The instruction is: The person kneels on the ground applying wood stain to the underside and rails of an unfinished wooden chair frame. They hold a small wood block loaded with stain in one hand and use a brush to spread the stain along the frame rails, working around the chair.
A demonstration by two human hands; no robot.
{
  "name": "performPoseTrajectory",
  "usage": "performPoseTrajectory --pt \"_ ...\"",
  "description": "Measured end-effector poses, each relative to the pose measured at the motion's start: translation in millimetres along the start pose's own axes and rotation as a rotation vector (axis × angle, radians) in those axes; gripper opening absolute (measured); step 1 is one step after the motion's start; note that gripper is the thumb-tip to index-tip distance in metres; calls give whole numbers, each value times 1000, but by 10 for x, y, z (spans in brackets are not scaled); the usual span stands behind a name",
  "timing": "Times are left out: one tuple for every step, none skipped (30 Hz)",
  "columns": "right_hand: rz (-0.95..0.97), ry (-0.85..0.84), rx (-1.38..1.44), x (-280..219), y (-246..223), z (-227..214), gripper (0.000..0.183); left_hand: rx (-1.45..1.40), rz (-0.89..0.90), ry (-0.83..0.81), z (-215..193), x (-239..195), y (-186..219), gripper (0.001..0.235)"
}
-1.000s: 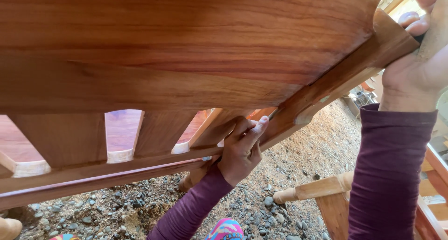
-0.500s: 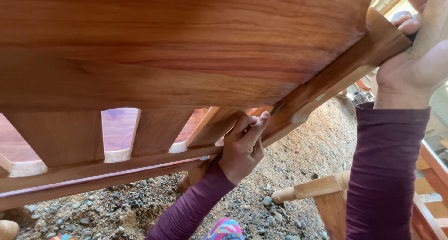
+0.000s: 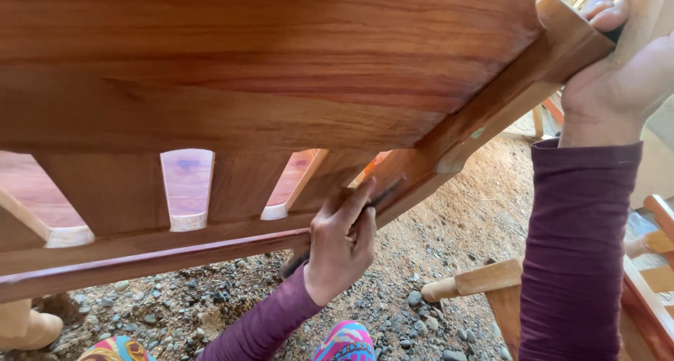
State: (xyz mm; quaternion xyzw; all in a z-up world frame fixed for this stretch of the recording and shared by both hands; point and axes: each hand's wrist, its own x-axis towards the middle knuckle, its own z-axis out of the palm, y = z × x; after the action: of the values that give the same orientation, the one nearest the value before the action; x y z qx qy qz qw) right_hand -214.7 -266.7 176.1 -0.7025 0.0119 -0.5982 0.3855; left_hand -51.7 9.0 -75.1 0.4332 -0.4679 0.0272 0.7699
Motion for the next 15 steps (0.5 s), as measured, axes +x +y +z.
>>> performPoseTrajectory --pt "-12 -25 18 9 -7 21 36 -45 -38 -22 10 -47 4 35" --pt "-16 -25 27 7 -41 85 36 -38 -32 -21 44 -60 21 35" --pt "8 -9 63 0 -78 141 39 -95 -120 -62 84 -82 42 30" --pt "32 7 99 -7 -113 194 42 -151 -209 -103 128 -103 58 25" --pt "32 8 104 -7 -123 178 42 -147 -208 -103 160 -94 103 25" --pt "49 19 128 -4 -131 159 44 -175 -253 -133 196 -84 146 20" --pt "66 33 152 -5 -138 134 46 -201 -299 -165 232 -70 190 16" --pt "67 35 157 27 -80 48 46 -196 -298 -167 289 -29 208 16" --pt "68 -15 168 48 -18 -36 44 -169 -227 -142 340 4 226 14" --pt "68 -65 177 68 46 -119 43 -141 -156 -118 391 36 244 12" --pt "69 -63 183 66 70 -151 43 -134 -156 -120 458 63 227 12" --pt "17 -56 150 65 95 -181 35 -123 -158 -102 522 91 208 11" --pt "-35 -50 115 61 124 -204 27 -111 -161 -84 579 122 187 11" --pt "-34 -46 122 53 123 -213 27 -103 -161 -87 613 160 191 11" --pt "-98 -123 57 39 125 -221 40 -99 -177 -78 645 191 195 11"
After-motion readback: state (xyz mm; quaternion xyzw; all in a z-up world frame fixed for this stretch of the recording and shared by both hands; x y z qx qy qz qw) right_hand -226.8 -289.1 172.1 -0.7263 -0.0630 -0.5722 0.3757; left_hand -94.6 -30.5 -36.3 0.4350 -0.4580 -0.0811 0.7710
